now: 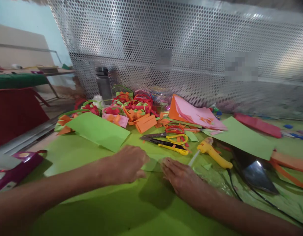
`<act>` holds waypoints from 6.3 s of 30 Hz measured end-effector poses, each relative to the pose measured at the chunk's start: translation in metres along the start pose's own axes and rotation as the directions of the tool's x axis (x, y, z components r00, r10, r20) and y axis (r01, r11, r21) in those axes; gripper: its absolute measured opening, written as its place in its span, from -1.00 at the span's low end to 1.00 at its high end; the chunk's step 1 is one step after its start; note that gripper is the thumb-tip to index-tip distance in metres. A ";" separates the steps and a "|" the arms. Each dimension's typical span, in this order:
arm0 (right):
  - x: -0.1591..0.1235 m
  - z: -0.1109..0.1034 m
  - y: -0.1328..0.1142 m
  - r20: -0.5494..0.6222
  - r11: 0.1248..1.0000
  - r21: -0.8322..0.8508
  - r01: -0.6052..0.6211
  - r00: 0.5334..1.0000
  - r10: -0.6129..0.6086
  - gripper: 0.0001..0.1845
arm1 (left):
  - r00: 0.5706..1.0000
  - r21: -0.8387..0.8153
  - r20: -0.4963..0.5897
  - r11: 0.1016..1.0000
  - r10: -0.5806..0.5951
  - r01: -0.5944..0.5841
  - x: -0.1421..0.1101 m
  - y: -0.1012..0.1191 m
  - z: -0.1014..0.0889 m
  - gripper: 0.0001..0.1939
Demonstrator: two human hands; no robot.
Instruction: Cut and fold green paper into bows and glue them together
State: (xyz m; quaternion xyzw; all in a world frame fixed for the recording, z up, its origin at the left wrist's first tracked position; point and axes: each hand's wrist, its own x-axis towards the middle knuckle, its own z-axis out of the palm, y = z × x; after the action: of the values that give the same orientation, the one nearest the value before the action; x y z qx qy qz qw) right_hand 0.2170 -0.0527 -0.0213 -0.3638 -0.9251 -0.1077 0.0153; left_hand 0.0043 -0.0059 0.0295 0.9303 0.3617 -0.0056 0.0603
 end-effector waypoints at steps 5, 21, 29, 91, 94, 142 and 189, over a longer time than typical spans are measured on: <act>0.003 -0.013 0.000 0.048 0.974 -0.205 0.097 0.995 -0.089 -0.71 | 0.992 0.209 -0.026 0.971 0.120 -0.112 0.000 0.013 0.025 -0.90; 0.004 -0.001 0.013 -0.137 0.975 0.111 -0.195 0.968 0.209 -0.86 | 0.905 -0.175 -0.425 0.978 0.031 -0.115 0.008 -0.010 0.020 -0.81; 0.002 -0.005 0.015 -0.070 0.992 -0.114 0.045 0.996 -0.053 -0.91 | 0.937 0.176 -0.181 0.947 0.298 -0.267 0.009 -0.003 0.034 -0.87; 0.011 -0.018 0.004 -0.186 0.378 0.922 -0.090 0.752 0.633 -0.77 | 0.972 -0.975 0.149 -0.190 -0.183 0.113 0.013 0.038 0.028 -0.64; 0.013 -0.019 0.005 -0.098 0.253 0.965 -0.075 0.789 0.607 -0.70 | 0.973 -0.969 0.182 -0.193 -0.144 0.153 0.013 0.039 0.028 -0.65; 0.008 -0.029 0.004 -0.445 0.742 0.670 -0.012 0.794 0.414 -0.82 | 0.988 -0.997 0.065 0.023 -0.138 0.068 0.004 0.042 0.027 -0.78; 0.005 -0.023 -0.001 -0.223 0.600 0.784 -0.159 0.830 0.511 -0.94 | 0.991 -0.858 -0.102 0.511 -0.088 -0.043 0.002 0.038 0.033 -0.70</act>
State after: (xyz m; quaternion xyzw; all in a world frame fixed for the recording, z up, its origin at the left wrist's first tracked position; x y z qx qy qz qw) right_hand 0.2115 -0.0545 0.0011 -0.4644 -0.7723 0.2035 0.3828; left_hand 0.0323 -0.0362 0.0003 0.7722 0.3325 0.2348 0.4878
